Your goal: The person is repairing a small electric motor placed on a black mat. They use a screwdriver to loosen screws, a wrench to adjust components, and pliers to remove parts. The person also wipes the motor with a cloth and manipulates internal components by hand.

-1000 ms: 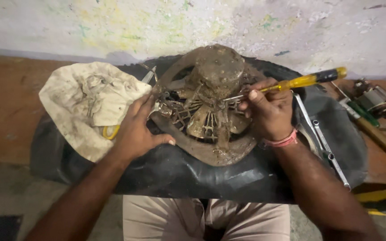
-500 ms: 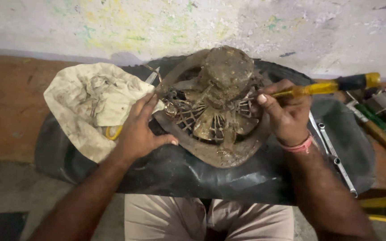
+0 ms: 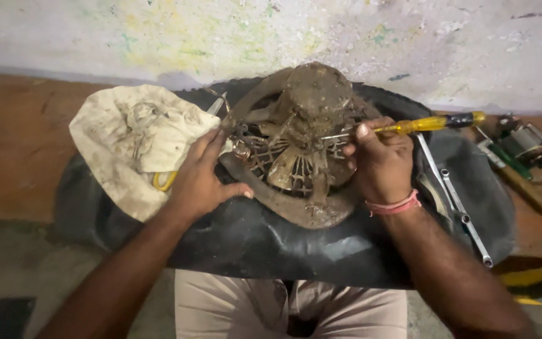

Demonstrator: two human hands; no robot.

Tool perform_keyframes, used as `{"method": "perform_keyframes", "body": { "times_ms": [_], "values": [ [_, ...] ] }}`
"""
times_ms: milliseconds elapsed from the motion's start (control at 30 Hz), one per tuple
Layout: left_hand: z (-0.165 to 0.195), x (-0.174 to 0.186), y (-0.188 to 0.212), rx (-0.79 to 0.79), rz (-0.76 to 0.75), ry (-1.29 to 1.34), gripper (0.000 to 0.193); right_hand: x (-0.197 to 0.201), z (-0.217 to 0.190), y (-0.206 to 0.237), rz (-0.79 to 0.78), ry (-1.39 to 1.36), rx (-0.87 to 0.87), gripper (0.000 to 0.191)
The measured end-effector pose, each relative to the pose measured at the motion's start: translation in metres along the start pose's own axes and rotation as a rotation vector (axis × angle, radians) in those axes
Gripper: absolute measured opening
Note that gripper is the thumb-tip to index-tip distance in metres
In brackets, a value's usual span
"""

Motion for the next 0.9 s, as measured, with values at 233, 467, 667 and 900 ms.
{"method": "perform_keyframes", "body": {
  "times_ms": [233, 467, 667, 900],
  "values": [
    [0.003, 0.002, 0.007, 0.017, 0.036, 0.016, 0.123, -0.016, -0.006, 0.006, 0.101, 0.14, -0.008, 0.007],
    [0.004, 0.01, 0.012, 0.024, 0.01, 0.013, 0.123, -0.015, -0.015, 0.013, -0.015, 0.066, 0.005, 0.006],
    [0.005, 0.012, 0.011, 0.02, 0.013, 0.026, 0.121, -0.009, -0.019, 0.025, -0.029, 0.211, 0.215, 0.008],
    [0.001, 0.004, 0.01, 0.024, 0.016, 0.041, 0.124, -0.009, -0.008, 0.014, -0.004, 0.21, 0.131, 0.011]
  ]
}}
Point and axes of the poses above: each hand's wrist, its own y-axis away from the middle knuckle, its own x-axis out of the back of the hand, z = x × y, the point moved 3 cm from there along -y, towards the middle knuckle, and after that the axes turned 12 degrees about -y, right-handed, at the moved point
